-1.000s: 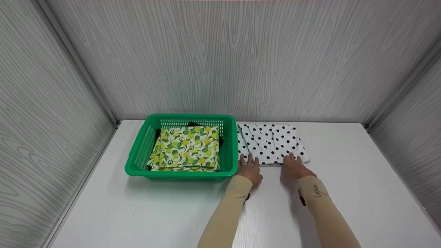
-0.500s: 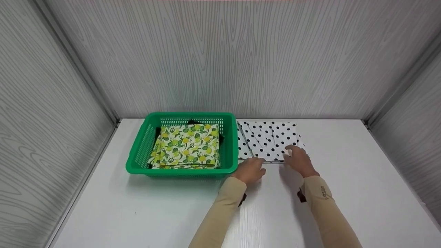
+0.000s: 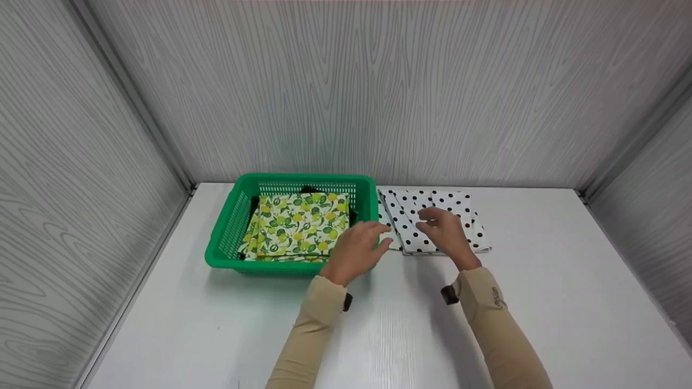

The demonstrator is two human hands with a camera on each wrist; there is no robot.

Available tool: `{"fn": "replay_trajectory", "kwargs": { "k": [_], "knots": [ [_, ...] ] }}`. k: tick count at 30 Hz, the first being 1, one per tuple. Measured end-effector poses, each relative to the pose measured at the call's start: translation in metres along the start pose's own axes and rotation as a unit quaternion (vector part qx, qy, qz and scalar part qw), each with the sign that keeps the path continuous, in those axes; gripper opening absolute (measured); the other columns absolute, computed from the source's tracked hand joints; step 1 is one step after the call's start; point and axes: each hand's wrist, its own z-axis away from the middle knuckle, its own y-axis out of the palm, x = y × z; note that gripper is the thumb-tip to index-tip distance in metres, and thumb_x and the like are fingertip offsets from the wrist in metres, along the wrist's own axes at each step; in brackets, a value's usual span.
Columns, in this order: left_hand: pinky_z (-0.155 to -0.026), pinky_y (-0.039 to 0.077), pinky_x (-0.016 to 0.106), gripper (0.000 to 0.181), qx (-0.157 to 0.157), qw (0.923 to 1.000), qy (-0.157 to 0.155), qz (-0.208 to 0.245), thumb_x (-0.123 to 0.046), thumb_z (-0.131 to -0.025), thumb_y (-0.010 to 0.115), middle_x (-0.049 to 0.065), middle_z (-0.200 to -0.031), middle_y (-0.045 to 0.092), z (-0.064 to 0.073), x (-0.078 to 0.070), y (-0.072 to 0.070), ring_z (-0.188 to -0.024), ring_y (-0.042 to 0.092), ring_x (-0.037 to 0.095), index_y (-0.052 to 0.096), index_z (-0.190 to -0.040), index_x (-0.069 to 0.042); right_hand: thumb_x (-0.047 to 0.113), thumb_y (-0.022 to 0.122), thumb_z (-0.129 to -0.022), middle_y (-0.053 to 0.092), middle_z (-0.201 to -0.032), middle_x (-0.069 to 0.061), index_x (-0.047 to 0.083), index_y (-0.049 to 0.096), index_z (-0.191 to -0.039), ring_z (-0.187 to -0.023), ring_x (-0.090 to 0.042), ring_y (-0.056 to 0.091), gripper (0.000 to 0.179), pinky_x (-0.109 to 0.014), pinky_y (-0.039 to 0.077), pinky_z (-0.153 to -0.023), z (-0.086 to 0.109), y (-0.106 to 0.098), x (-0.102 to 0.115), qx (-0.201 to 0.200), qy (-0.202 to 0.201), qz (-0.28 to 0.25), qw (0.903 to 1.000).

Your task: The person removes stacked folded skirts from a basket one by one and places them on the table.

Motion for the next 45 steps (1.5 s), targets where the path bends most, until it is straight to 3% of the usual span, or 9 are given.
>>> {"fn": "replay_trajectory", "kwargs": {
  "k": [4, 7, 13, 19, 27, 34, 41, 45],
  "knots": [
    [-0.096, 0.052, 0.043, 0.028, -0.015, 0.9992, -0.035, -0.006, -0.02, -0.101, 0.064, 0.012, -0.124, 0.069, 0.008, 0.021, -0.015, -0.115, 0.064, 0.029, 0.071, -0.124, -0.005, 0.003, 0.065, -0.093, 0.068, -0.117, -0.025, -0.01, 0.067, -0.119, -0.109, -0.039, 0.066, 0.029, -0.049, 0.054, -0.091, -0.004, 0.013, 0.017, 0.006, 0.015, -0.035, 0.9993],
    [-0.095, 0.052, 0.046, 0.029, -0.028, 0.9986, -0.043, -0.008, -0.019, -0.101, 0.065, 0.015, -0.124, 0.069, 0.012, 0.036, -0.022, -0.114, 0.064, 0.032, 0.071, -0.125, -0.003, 0.004, 0.066, -0.093, 0.068, -0.119, -0.023, -0.008, 0.068, -0.12, -0.111, -0.037, 0.066, 0.029, -0.047, 0.053, -0.094, -0.006, 0.028, 0.029, 0.011, 0.024, -0.057, 0.998],
    [-0.089, 0.054, 0.051, 0.033, -0.041, 0.9978, -0.045, -0.025, -0.02, -0.099, 0.068, 0.02, -0.124, 0.067, 0.023, 0.06, -0.031, -0.11, 0.064, 0.038, 0.069, -0.126, -0.001, 0.004, 0.066, -0.094, 0.066, -0.124, -0.024, -0.01, 0.065, -0.124, -0.115, -0.038, 0.064, 0.033, -0.046, 0.051, -0.098, -0.009, 0.056, 0.047, 0.038, 0.01, -0.099, 0.9943],
    [-0.09, 0.052, 0.055, 0.035, -0.046, 0.9944, -0.082, -0.048, -0.022, -0.098, 0.069, 0.021, -0.125, 0.067, 0.037, 0.078, -0.04, -0.11, 0.064, 0.041, 0.069, -0.127, -0.002, 0.003, 0.065, -0.095, 0.064, -0.127, -0.026, -0.011, 0.063, -0.127, -0.12, -0.039, 0.061, 0.034, -0.044, 0.051, -0.099, -0.011, 0.074, 0.06, 0.062, 0.0, -0.119, 0.9909],
    [-0.091, 0.051, 0.057, 0.035, -0.057, 0.9908, -0.113, -0.048, -0.022, -0.098, 0.069, 0.023, -0.126, 0.066, 0.048, 0.095, -0.049, -0.113, 0.062, 0.042, 0.069, -0.125, 0.001, 0.01, 0.068, -0.096, 0.063, -0.131, -0.022, -0.007, 0.063, -0.13, -0.123, -0.035, 0.06, 0.038, -0.048, 0.047, -0.103, -0.016, 0.088, 0.075, 0.087, 0.013, -0.096, 0.9915],
    [-0.086, 0.053, 0.056, 0.036, -0.061, 0.9878, -0.136, -0.044, -0.019, -0.097, 0.069, 0.025, -0.124, 0.066, 0.057, 0.114, -0.055, -0.106, 0.064, 0.042, 0.068, -0.126, 0.003, 0.008, 0.067, -0.097, 0.057, -0.138, -0.027, -0.01, 0.056, -0.136, -0.126, -0.042, 0.056, 0.045, -0.049, 0.048, -0.101, -0.022, 0.098, 0.08, 0.133, 0.035, -0.115, 0.9838],
    [-0.092, 0.05, 0.059, 0.039, -0.056, 0.9833, -0.168, -0.04, -0.02, -0.098, 0.069, 0.027, -0.127, 0.064, 0.065, 0.129, -0.057, -0.115, 0.06, 0.045, 0.067, -0.128, 0.004, 0.008, 0.069, -0.095, 0.057, -0.138, -0.024, -0.01, 0.055, -0.137, -0.119, -0.038, 0.058, 0.048, -0.048, 0.05, -0.097, -0.025, 0.107, 0.084, 0.153, 0.044, -0.088, 0.9832],
    [-0.094, 0.048, 0.061, 0.042, -0.052, 0.98, -0.188, -0.04, -0.021, -0.098, 0.068, 0.028, -0.131, 0.061, 0.066, 0.134, -0.06, -0.12, 0.056, 0.047, 0.065, -0.131, 0.005, 0.012, 0.069, -0.096, 0.055, -0.142, -0.022, -0.008, 0.054, -0.14, -0.124, -0.036, 0.056, 0.051, -0.048, 0.048, -0.1, -0.026, 0.112, 0.088, 0.166, 0.061, -0.072, 0.9815]
  ]
}}
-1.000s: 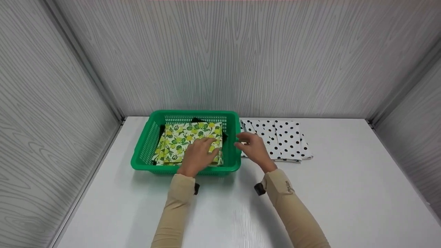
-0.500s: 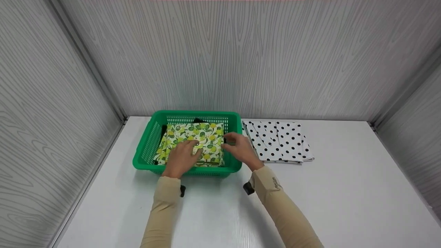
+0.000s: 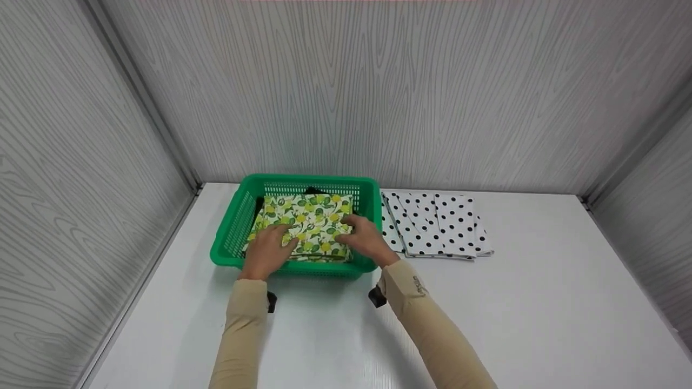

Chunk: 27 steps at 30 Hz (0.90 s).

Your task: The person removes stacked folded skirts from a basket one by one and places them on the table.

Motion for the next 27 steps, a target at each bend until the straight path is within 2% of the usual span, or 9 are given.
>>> {"fn": "replay_trajectory", "kwargs": {
  "k": [7, 9, 13, 15, 17, 20, 22, 24, 27],
  "knots": [
    [-0.097, 0.045, 0.062, 0.047, 0.015, 0.9995, -0.029, 0.002, -0.023, -0.099, 0.066, 0.031, -0.133, 0.058, 0.0, 0.017, -0.005, -0.121, 0.054, 0.05, 0.06, -0.136, 0.006, 0.013, 0.067, -0.097, 0.048, -0.149, -0.022, -0.006, 0.048, -0.145, -0.133, -0.038, 0.05, 0.055, -0.05, 0.044, -0.104, -0.001, 0.01, 0.001, 0.005, 0.036, -0.028, 0.9989],
    [-0.095, 0.047, 0.062, 0.047, 0.016, 0.9992, -0.036, 0.001, -0.023, -0.099, 0.065, 0.031, -0.133, 0.057, 0.001, 0.023, -0.005, -0.119, 0.056, 0.049, 0.06, -0.136, 0.006, 0.014, 0.066, -0.098, 0.046, -0.15, -0.022, -0.006, 0.047, -0.146, -0.132, -0.038, 0.05, 0.056, -0.051, 0.045, -0.104, -0.002, 0.014, 0.001, 0.006, 0.048, -0.036, 0.9982],
    [-0.093, 0.046, 0.064, 0.05, 0.039, 0.9972, -0.064, -0.009, -0.027, -0.101, 0.062, 0.031, -0.137, 0.054, -0.004, 0.028, -0.006, -0.118, 0.054, 0.05, 0.057, -0.14, 0.003, 0.015, 0.068, -0.097, 0.045, -0.151, -0.022, -0.003, 0.047, -0.146, -0.128, -0.035, 0.052, 0.056, -0.05, 0.045, -0.103, -0.002, 0.018, 0.0, 0.001, 0.076, -0.049, 0.9959],
    [-0.093, 0.046, 0.066, 0.051, 0.052, 0.9961, -0.07, -0.012, -0.028, -0.101, 0.06, 0.032, -0.139, 0.051, -0.01, 0.029, -0.007, -0.119, 0.053, 0.051, 0.056, -0.141, 0.003, 0.015, 0.069, -0.096, 0.046, -0.149, -0.022, -0.003, 0.047, -0.146, -0.12, -0.031, 0.056, 0.057, -0.048, 0.046, -0.1, -0.001, 0.019, -0.001, -0.006, 0.082, -0.054, 0.9951],
    [-0.095, 0.043, 0.068, 0.053, 0.063, 0.9951, -0.074, -0.013, -0.029, -0.101, 0.059, 0.033, -0.141, 0.049, -0.014, 0.031, -0.009, -0.123, 0.049, 0.053, 0.055, -0.142, 0.005, 0.014, 0.07, -0.096, 0.054, -0.139, -0.021, -0.003, 0.047, -0.146, -0.104, -0.027, 0.059, 0.058, -0.044, 0.048, -0.093, -0.002, 0.021, -0.002, -0.008, 0.087, -0.06, 0.9944],
    [-0.1, 0.04, 0.067, 0.055, 0.085, 0.9924, -0.089, -0.009, -0.029, -0.102, 0.057, 0.034, -0.144, 0.045, -0.019, 0.036, -0.011, -0.129, 0.044, 0.054, 0.051, -0.143, 0.007, 0.014, 0.07, -0.096, 0.063, -0.114, -0.017, -0.003, 0.046, -0.147, -0.08, -0.02, 0.055, 0.059, -0.039, 0.047, -0.079, -0.005, 0.025, -0.004, -0.009, 0.095, -0.059, 0.9937],
    [-0.103, 0.038, 0.066, 0.057, 0.098, 0.9899, -0.102, -0.005, -0.029, -0.102, 0.056, 0.034, -0.147, 0.041, -0.021, 0.038, -0.011, -0.132, 0.04, 0.054, 0.048, -0.145, 0.008, 0.014, 0.07, -0.096, 0.063, -0.104, -0.014, -0.002, 0.046, -0.147, -0.074, -0.019, 0.051, 0.059, -0.037, 0.044, -0.074, -0.007, 0.027, -0.006, -0.008, 0.102, -0.057, 0.9931],
    [-0.106, 0.035, 0.066, 0.06, 0.111, 0.9873, -0.113, 0.001, -0.03, -0.103, 0.054, 0.036, -0.15, 0.036, -0.023, 0.039, -0.01, -0.135, 0.037, 0.055, 0.044, -0.147, 0.009, 0.014, 0.071, -0.095, 0.063, -0.11, -0.014, -0.001, 0.047, -0.147, -0.079, -0.02, 0.053, 0.058, -0.038, 0.046, -0.078, -0.009, 0.029, -0.008, -0.015, 0.109, -0.056, 0.9924],
    [-0.108, 0.032, 0.066, 0.064, 0.132, 0.9824, -0.131, 0.017, -0.032, -0.103, 0.052, 0.038, -0.153, 0.028, -0.024, 0.042, -0.011, -0.138, 0.031, 0.056, 0.038, -0.151, 0.009, 0.013, 0.071, -0.095, 0.06, -0.129, -0.019, -0.002, 0.048, -0.146, -0.099, -0.026, 0.059, 0.057, -0.043, 0.048, -0.091, -0.014, 0.032, -0.01, -0.019, 0.115, -0.053, 0.9917]
  ]
}}
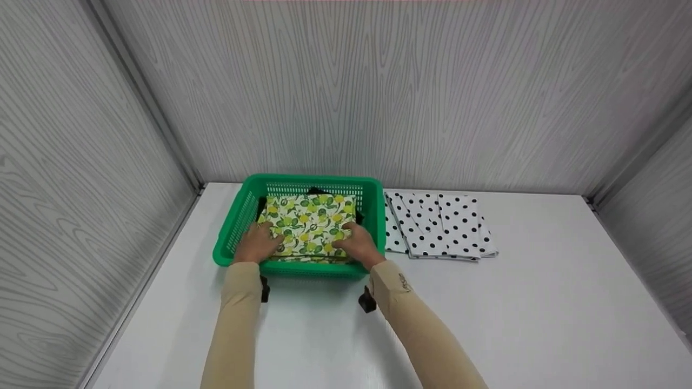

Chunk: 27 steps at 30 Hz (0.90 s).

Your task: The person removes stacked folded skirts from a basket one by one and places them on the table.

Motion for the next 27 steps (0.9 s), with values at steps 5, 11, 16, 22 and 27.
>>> {"fn": "replay_trajectory", "kwargs": {
  "k": [5, 11, 16, 22, 27],
  "knots": [
    [-0.113, 0.026, 0.065, 0.071, 0.046, 0.9979, -0.037, 0.028, -0.033, -0.104, 0.046, 0.039, -0.158, 0.015, -0.0025, -0.0016, -0.0025, -0.143, 0.019, 0.057, 0.024, -0.156, 0.01, 0.013, 0.07, -0.095, 0.053, -0.142, -0.02, -0.002, 0.048, -0.145, -0.117, -0.028, 0.055, 0.057, -0.046, 0.045, -0.102, -0.0048, 0.0003, -0.0005, 0.009, 0.02, -0.004, 0.9997],
    [-0.111, 0.026, 0.066, 0.074, 0.056, 0.9936, -0.065, 0.074, -0.026, -0.101, 0.048, 0.038, -0.159, 0.014, -0.0025, -0.0019, -0.0064, -0.142, 0.018, 0.058, 0.016, -0.159, 0.008, 0.014, 0.07, -0.095, 0.056, -0.129, -0.017, 0.002, 0.048, -0.146, -0.082, -0.021, 0.048, 0.056, -0.04, 0.045, -0.079, -0.0067, 0.0, -0.0013, 0.017, 0.041, -0.037, 0.9983],
    [-0.098, 0.044, 0.056, 0.07, 0.042, 0.9927, -0.044, 0.105, -0.012, -0.096, 0.055, 0.034, -0.152, 0.036, -0.0014, -0.0009, -0.0051, -0.121, 0.05, 0.045, 0.026, -0.156, 0.008, 0.013, 0.07, -0.095, 0.057, -0.126, -0.016, 0.004, 0.052, -0.142, -0.092, -0.021, 0.049, 0.051, -0.04, 0.045, -0.085, -0.0077, -0.0017, -0.0032, 0.025, 0.049, -0.059, 0.9967],
    [-0.068, 0.051, 0.038, 0.047, 0.007, 0.9943, -0.03, 0.102, -0.001, -0.096, 0.054, 0.031, -0.136, 0.056, -0.0063, 0.0015, -0.0031, -0.083, 0.061, 0.029, 0.051, -0.141, 0.011, 0.01, 0.069, -0.095, 0.057, -0.127, -0.015, 0.001, 0.063, -0.129, -0.095, -0.022, 0.049, 0.035, -0.039, 0.044, -0.088, -0.0079, -0.0041, -0.0031, 0.037, 0.036, -0.075, 0.9958],
    [-0.071, 0.051, 0.038, 0.039, -0.004, 0.9927, -0.027, 0.117, 0.001, -0.094, 0.058, 0.03, -0.13, 0.06, -0.0095, 0.0023, -0.0047, -0.083, 0.06, 0.027, 0.06, -0.132, 0.01, 0.009, 0.07, -0.095, 0.056, -0.12, -0.013, 0.001, 0.062, -0.116, -0.086, -0.02, 0.048, 0.024, -0.034, 0.041, -0.076, -0.009, -0.005, -0.0035, 0.035, 0.011, -0.099, 0.9944]
  ]
}}
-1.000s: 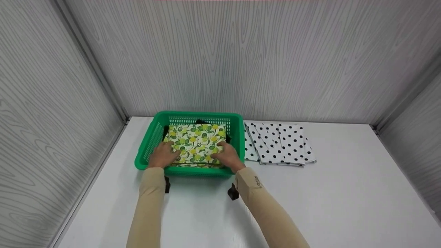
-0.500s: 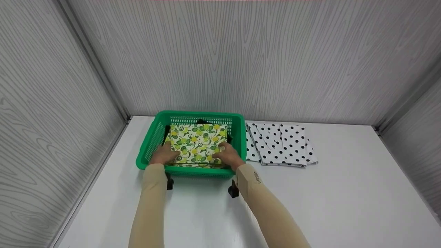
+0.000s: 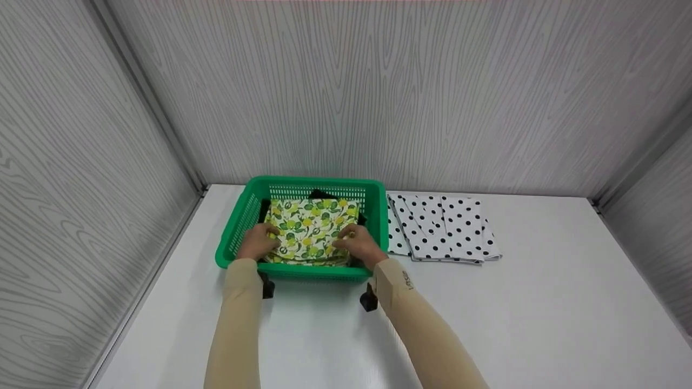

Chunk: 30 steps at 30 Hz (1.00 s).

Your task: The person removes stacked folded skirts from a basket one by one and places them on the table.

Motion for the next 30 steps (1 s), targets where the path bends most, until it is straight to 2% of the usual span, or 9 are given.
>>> {"fn": "replay_trajectory", "kwargs": {
  "k": [4, 8, 13, 15, 17, 19, 22, 26, 30],
  "knots": [
    [-0.081, 0.051, 0.044, 0.044, 0.013, 0.9999, 0.007, 0.009, 0.001, -0.091, 0.064, 0.03, -0.134, 0.057, -0.002, -0.001, -0.001, -0.093, 0.059, 0.031, 0.059, -0.133, 0.01, 0.008, 0.069, -0.096, 0.054, -0.131, -0.015, 0.003, 0.059, -0.129, -0.083, -0.02, 0.048, 0.035, -0.033, 0.041, -0.071, -0.001, -0.001, -0.001, 0.001, -0.016, -0.021, 0.9997],
    [-0.083, 0.052, 0.043, 0.053, 0.05, 0.9986, 0.014, 0.014, 0.001, -0.091, 0.066, 0.031, -0.141, 0.051, -0.006, 0.001, -0.001, -0.097, 0.06, 0.032, 0.052, -0.141, 0.011, 0.002, 0.067, -0.095, 0.047, -0.147, -0.014, 0.006, 0.051, -0.147, -0.091, -0.018, 0.051, 0.055, -0.031, 0.045, -0.075, -0.001, -0.001, -0.002, 0.016, -0.008, -0.018, 0.9997],
    [-0.077, 0.047, 0.037, 0.061, 0.08, 0.9949, 0.02, 0.057, 0.003, -0.092, 0.06, 0.031, -0.151, 0.04, -0.004, 0.002, -0.005, -0.09, 0.053, 0.026, 0.041, -0.15, 0.009, -0.004, 0.061, -0.092, 0.058, -0.13, -0.017, 0.006, 0.041, -0.155, -0.061, -0.012, 0.041, 0.067, -0.029, 0.04, -0.061, -0.001, 0.0, -0.001, 0.042, -0.01, -0.018, 0.9989],
    [-0.076, 0.046, 0.036, 0.063, 0.078, 0.9939, 0.028, 0.072, 0.003, -0.092, 0.058, 0.03, -0.153, 0.039, -0.001, 0.0, -0.008, -0.087, 0.052, 0.024, 0.039, -0.152, 0.008, -0.006, 0.059, -0.092, 0.057, -0.136, -0.017, 0.005, 0.037, -0.157, -0.053, -0.011, 0.034, 0.07, -0.03, 0.037, -0.057, 0.0, -0.001, -0.001, 0.049, -0.02, -0.025, 0.9983],
    [-0.078, 0.046, 0.036, 0.064, 0.072, 0.9935, 0.035, 0.082, 0.003, -0.092, 0.058, 0.029, -0.154, 0.038, 0.003, -0.002, -0.009, -0.086, 0.054, 0.023, 0.037, -0.153, 0.007, -0.006, 0.059, -0.091, 0.044, -0.154, -0.014, 0.005, 0.035, -0.158, -0.068, -0.012, 0.053, 0.071, -0.03, 0.041, -0.062, 0.001, -0.002, 0.0, 0.053, -0.034, -0.026, 0.9977],
    [-0.08, 0.047, 0.035, 0.066, 0.065, 0.993, 0.041, 0.089, 0.002, -0.093, 0.059, 0.027, -0.157, 0.035, 0.006, -0.004, -0.011, -0.087, 0.055, 0.021, 0.035, -0.154, 0.006, -0.007, 0.059, -0.09, 0.037, -0.16, -0.013, 0.006, 0.034, -0.158, -0.091, -0.016, 0.061, 0.074, -0.031, 0.042, -0.064, 0.003, -0.005, 0.001, 0.059, -0.044, -0.025, 0.997],
    [-0.076, 0.046, 0.036, 0.068, 0.059, 0.9914, 0.038, 0.11, 0.001, -0.094, 0.059, 0.024, -0.16, 0.03, 0.009, -0.009, -0.011, -0.079, 0.054, 0.018, 0.032, -0.157, 0.002, -0.006, 0.06, -0.089, 0.032, -0.163, -0.01, 0.008, 0.033, -0.158, -0.096, -0.021, 0.057, 0.075, -0.033, 0.041, -0.067, 0.006, -0.012, 0.003, 0.066, -0.062, -0.022, 0.9956],
    [-0.069, 0.042, 0.034, 0.07, 0.047, 0.9891, 0.048, 0.131, 0.0, -0.094, 0.059, 0.022, -0.162, 0.028, 0.013, -0.016, -0.013, -0.068, 0.047, 0.014, 0.032, -0.158, -0.003, -0.006, 0.059, -0.09, 0.032, -0.163, -0.009, 0.01, 0.034, -0.159, -0.06, -0.015, 0.034, 0.075, -0.038, 0.035, -0.063, 0.01, -0.021, 0.009, 0.064, -0.08, -0.032, 0.9942],
    [-0.069, 0.043, 0.033, 0.071, 0.037, 0.9867, 0.067, 0.144, 0.0, -0.093, 0.059, 0.021, -0.162, 0.027, 0.016, -0.024, -0.014, -0.066, 0.048, 0.013, 0.032, -0.159, -0.004, -0.007, 0.059, -0.089, 0.033, -0.162, -0.008, 0.011, 0.034, -0.159, -0.06, -0.014, 0.036, 0.076, -0.034, 0.035, -0.06, 0.014, -0.03, 0.015, 0.059, -0.095, -0.045, 0.9927]
  ]
}}
